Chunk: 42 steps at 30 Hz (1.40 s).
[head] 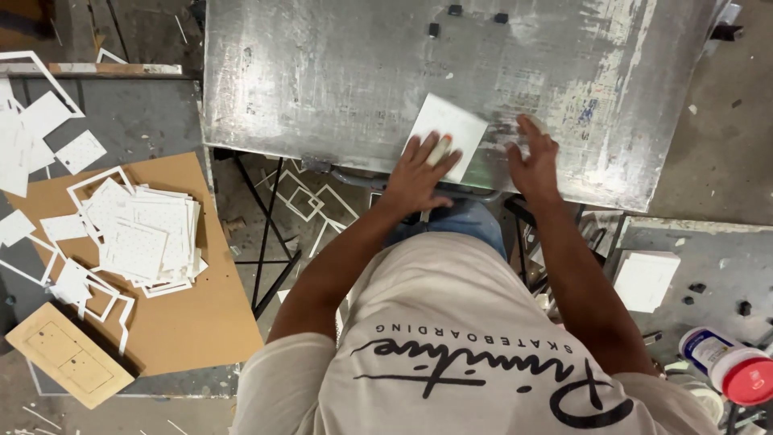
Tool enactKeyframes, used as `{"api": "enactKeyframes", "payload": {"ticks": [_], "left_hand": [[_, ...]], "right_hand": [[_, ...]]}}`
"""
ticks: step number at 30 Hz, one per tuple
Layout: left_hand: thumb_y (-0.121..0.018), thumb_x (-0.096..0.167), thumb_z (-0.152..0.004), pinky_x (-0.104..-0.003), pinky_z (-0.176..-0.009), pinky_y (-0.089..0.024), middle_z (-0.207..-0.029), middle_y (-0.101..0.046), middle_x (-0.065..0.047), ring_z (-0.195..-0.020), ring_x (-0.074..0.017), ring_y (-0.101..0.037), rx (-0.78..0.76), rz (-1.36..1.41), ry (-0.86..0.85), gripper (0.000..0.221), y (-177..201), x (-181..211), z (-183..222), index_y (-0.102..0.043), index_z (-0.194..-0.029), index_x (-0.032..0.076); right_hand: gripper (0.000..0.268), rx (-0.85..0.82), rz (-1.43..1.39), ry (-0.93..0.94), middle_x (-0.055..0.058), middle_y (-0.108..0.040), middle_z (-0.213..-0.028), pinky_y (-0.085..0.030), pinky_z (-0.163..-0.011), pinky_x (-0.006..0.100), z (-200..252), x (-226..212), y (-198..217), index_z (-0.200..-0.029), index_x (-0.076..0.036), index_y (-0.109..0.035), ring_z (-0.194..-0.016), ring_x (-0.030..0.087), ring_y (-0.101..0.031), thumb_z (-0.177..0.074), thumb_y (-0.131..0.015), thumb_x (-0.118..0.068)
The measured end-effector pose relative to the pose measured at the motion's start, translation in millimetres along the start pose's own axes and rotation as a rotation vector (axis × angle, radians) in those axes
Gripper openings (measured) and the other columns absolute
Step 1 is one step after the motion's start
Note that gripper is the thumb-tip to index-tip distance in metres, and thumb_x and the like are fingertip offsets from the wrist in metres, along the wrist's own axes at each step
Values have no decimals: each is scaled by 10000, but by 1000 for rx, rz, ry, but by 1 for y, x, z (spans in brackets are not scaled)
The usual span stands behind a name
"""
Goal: Operating a manual die-cutting press to punch shapes out of paper or cardstock sheets.
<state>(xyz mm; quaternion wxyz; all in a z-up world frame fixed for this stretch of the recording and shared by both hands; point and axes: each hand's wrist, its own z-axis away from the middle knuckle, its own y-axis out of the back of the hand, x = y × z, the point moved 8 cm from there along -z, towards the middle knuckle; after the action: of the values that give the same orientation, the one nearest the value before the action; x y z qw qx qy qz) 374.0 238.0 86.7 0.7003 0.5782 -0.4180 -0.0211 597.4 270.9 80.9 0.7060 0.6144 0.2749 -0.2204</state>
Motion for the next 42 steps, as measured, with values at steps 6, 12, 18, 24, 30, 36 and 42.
{"api": "enactKeyframes", "payload": {"ticks": [6, 12, 18, 24, 30, 36, 42], "left_hand": [[-586, 167, -1002, -500, -1167, -337, -1576, -489, -44, -1427, -289, -457, -59, -218, 54, 548, -25, -37, 66, -509, -1541, 224], [-630, 79, -895, -530, -1097, -419, -1460, -603, -78, -1282, -336, -533, 115, -116, 153, 563, 53, -69, 115, -569, -1450, 150], [-565, -85, -880, -565, -1089, -442, -1469, -617, -153, -1205, -347, -580, 586, -473, 561, 693, 130, -179, 283, -517, -1540, 119], [-506, 174, -1222, -546, -988, -535, -1368, -674, -158, -1201, -360, -626, 730, -659, 1147, 238, 160, -284, 496, -624, -1419, 113], [-721, 437, -902, -613, -1053, -363, -1578, -349, -316, -1357, -575, -349, 341, -119, 1358, 790, 77, -329, 565, -460, -1483, -32], [-689, 477, -935, -607, -1100, -315, -1580, -328, -319, -1393, -543, -313, 417, -84, 1446, 827, 93, -309, 542, -412, -1509, -50], [-606, 257, -979, -596, -1135, -361, -1481, -544, -256, -1349, -438, -452, 663, -247, 1309, 592, 92, -257, 461, -511, -1481, -41]], "right_hand": [[493, 117, -118, 5, 155, -679, -1345, -511, -940, 462, 7, 11, 14, -1453, -83, -581, -1183, 280, -667, -972, -672, -22], [431, 95, -19, 155, 155, -729, -1225, -482, -1096, 485, -4, 3, 11, -1420, -30, -617, -1097, 271, -713, -998, -666, 40], [409, 111, -148, 218, 210, -657, -1345, -518, -1041, 418, -8, -4, 18, -1407, -7, -606, -1079, 275, -688, -1005, -647, 52], [408, 148, -76, 228, 207, -672, -1353, -529, -1023, 422, 0, -6, 26, -1397, -8, -621, -1072, 266, -689, -999, -675, 65], [412, 197, 188, 270, 154, -726, -1264, -491, -1078, 468, 33, 22, 54, -1378, -39, -649, -1173, 302, -679, -988, -698, 85], [477, 421, 150, -70, 216, -520, -1506, -566, -1027, 365, 151, 176, 120, -1452, -6, -580, -1280, 317, -621, -995, -609, 128], [1161, 239, 454, -971, 288, -121, -1718, -137, -1089, 744, 306, 267, 137, -1689, -58, -143, -1439, 600, -127, -858, -903, -344]]}}
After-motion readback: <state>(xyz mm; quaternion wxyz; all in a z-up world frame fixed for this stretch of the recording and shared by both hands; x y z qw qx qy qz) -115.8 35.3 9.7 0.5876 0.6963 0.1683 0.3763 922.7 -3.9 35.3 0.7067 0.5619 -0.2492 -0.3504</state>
